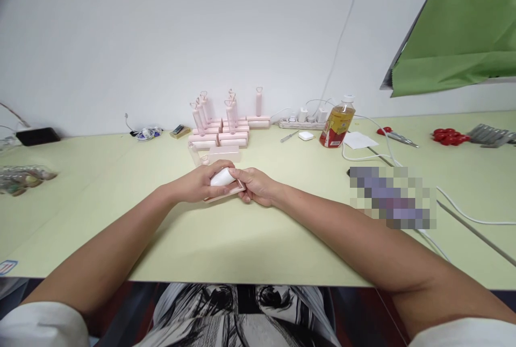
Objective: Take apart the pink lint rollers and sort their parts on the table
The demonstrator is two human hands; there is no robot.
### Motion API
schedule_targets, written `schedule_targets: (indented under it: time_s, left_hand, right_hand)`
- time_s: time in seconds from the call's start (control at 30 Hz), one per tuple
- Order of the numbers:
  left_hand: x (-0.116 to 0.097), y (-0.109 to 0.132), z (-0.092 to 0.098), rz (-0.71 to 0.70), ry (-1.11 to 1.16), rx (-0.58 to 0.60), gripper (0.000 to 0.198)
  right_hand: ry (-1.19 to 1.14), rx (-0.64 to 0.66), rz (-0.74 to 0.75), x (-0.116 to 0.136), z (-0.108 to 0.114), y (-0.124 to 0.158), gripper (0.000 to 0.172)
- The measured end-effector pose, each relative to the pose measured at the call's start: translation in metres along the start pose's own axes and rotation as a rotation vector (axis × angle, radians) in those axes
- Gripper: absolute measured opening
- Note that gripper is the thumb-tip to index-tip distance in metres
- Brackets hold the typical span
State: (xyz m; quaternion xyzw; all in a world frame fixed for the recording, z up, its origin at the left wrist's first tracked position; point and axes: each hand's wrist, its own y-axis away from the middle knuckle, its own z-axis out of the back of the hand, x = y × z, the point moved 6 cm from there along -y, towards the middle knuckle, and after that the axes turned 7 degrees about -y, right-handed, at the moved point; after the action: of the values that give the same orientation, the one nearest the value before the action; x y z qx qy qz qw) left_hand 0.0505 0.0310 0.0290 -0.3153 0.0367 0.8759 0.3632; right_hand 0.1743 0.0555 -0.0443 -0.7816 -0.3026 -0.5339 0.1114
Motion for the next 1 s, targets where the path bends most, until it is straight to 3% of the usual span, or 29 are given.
schedule_targets:
  time_s: [0.3,0.43,0.6,0.73,1.0]
  left_hand:
    - [0.005,-0.003,-0.002,0.024,-0.096,0.104,0.045]
    - [0.002,-0.001,-0.001,-0.026,-0.130,0.069,0.046]
    - [0.010,0.003,0.001,0.006,-0.187,-0.042,0.060]
    - [0.018,0.004,-0.002,0.043,-0.247,-0.022,0.068]
    - [0.023,0.004,-0.004,0.068,-0.235,0.019,0.071]
  right_hand:
    - [-0.014,0.006,-0.038,0.000,0.000,0.000,0.051]
    - [-0.017,0.080,-0.061,-0.001,-0.001,0.000,0.050]
    - [-0.026,0.101,0.080,0.002,0.003,-0.002,0.043]
    - [0.092,0.012,0.215,0.004,0.008,-0.003,0.040]
    - [0.191,-0.020,0.223,0.004,0.005,-0.002,0.038]
